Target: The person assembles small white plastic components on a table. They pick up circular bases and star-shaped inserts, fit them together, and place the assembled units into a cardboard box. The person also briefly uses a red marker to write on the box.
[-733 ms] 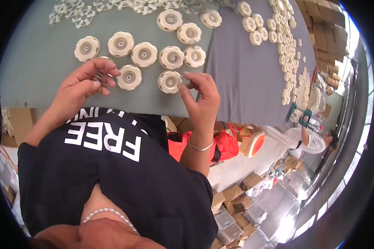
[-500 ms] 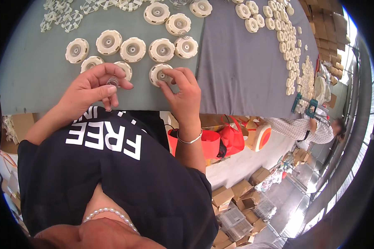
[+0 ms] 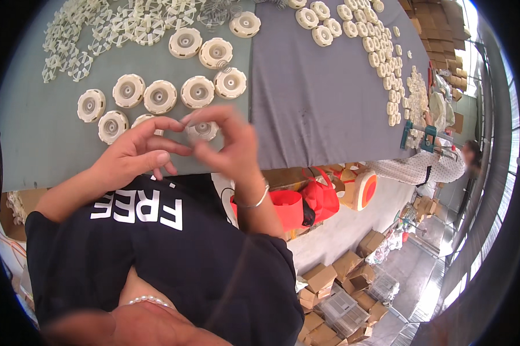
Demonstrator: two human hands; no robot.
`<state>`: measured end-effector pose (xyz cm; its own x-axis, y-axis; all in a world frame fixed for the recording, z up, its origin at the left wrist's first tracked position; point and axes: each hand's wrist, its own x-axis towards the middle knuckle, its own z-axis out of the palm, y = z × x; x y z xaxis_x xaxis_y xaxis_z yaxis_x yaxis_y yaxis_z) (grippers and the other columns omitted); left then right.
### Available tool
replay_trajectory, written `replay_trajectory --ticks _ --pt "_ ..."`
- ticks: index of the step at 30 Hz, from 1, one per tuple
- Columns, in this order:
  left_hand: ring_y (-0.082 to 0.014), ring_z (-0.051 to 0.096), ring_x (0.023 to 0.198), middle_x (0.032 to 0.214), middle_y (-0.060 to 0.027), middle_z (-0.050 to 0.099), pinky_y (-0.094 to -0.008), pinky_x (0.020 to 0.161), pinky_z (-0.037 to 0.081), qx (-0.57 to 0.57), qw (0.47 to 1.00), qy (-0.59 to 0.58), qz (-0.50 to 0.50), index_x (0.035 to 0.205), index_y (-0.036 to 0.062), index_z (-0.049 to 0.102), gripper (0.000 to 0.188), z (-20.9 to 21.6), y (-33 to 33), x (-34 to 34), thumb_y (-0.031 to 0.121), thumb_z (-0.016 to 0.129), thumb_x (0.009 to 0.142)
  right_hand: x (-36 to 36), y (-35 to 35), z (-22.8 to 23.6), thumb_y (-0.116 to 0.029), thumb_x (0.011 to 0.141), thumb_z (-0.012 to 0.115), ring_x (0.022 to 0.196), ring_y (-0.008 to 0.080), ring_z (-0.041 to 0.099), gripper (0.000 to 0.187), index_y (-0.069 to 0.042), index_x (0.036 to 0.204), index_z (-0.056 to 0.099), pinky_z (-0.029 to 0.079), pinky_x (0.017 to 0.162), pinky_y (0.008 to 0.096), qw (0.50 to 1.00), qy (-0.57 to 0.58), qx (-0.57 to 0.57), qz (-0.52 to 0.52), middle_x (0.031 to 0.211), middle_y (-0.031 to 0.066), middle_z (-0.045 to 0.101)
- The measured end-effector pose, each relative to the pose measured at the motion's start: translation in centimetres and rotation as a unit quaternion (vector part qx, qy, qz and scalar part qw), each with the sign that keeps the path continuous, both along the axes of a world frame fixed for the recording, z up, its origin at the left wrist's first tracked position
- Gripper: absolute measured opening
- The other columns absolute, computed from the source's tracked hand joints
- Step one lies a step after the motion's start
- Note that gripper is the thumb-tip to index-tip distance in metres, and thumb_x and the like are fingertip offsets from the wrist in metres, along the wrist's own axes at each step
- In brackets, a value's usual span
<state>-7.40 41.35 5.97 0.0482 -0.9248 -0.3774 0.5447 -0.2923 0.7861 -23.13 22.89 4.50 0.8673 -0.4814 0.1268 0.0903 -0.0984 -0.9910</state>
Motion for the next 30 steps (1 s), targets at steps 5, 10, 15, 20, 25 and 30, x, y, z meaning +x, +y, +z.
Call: replay_trajectory --ticks 5,10,15,20,25,30 --pt "-0.0113 0.069 0.094 0.121 -0.0078 0.073 -0.026 0.076 0.055 -0.029 0.994 -0.106 0.021 0.133 0.0054 0.062 0.03 -0.8 -0.2 1.9 0.013 0.065 0.104 0.6 -7.5 -2.1 -0.001 0.084 0.078 0.105 0.0191 0.068 0.03 -0.003 0.114 0.073 0.054 0.097 0.0347 0.982 0.051 -0.117 -0.136 0.112 0.0071 0.072" --pt "-0.0117 0.068 0.09 0.108 -0.0032 0.073 -0.0271 0.072 0.052 -0.087 0.887 -0.448 0.063 0.109 0.0061 0.071 0.014 0.0 -4.6 5.2 0.005 0.068 0.095 0.7 -7.9 -4.2 -0.008 0.083 0.081 0.115 0.028 0.063 0.032 -0.007 0.115 0.077 0.05 0.099 0.0395 0.959 0.108 -0.219 -0.143 0.122 0.0108 0.07" --pt "-0.0247 0.066 0.11 0.116 -0.0055 0.07 -0.0368 0.088 0.054 -0.17 0.765 -0.619 0.058 0.111 0.0074 0.071 0.028 -2.2 -10.8 7.9 0.004 0.077 0.084 0.9 -7.8 -4.2 -0.01 0.081 0.082 0.123 0.0324 0.059 0.036 -0.01 0.117 0.079 0.048 0.105 0.0428 0.91 0.117 -0.371 -0.144 0.134 0.0133 0.066" --pt "-0.0317 0.058 0.128 0.129 -0.0077 0.066 -0.0446 0.109 0.05 -0.183 0.72 -0.669 0.034 0.119 0.0079 0.07 0.045 -4.0 -13.8 7.6 0.004 0.083 0.076 0.4 -8.1 -3.8 -0.013 0.08 0.084 0.124 0.033 0.059 0.043 -0.01 0.122 0.078 0.047 0.107 0.0436 0.927 0.144 -0.319 -0.131 0.135 0.0138 0.066" --pt "-0.033 0.056 0.131 0.132 -0.0097 0.065 -0.0452 0.113 0.048 -0.179 0.707 -0.683 0.034 0.132 0.0081 0.066 0.062 -4.7 -14.5 7.2 0.005 0.084 0.073 1.3 -8.8 -2.3 -0.016 0.079 0.086 0.118 0.0307 0.063 0.042 -0.008 0.119 0.076 0.049 0.103 0.0418 0.949 0.108 -0.269 -0.125 0.124 0.0131 0.071" --pt "-0.0331 0.055 0.134 0.135 -0.0097 0.064 -0.046 0.114 0.048 -0.17 0.705 -0.688 0.003 0.135 0.0095 0.065 0.065 -5.2 -14.9 7.9 0.006 0.084 0.073 4.8 -9.6 -1.9 -0.011 0.081 0.082 0.105 0.0261 0.068 0.033 -0.007 0.113 0.076 0.053 0.093 0.038 0.903 0.155 -0.397 -0.058 0.112 0.0115 0.073"
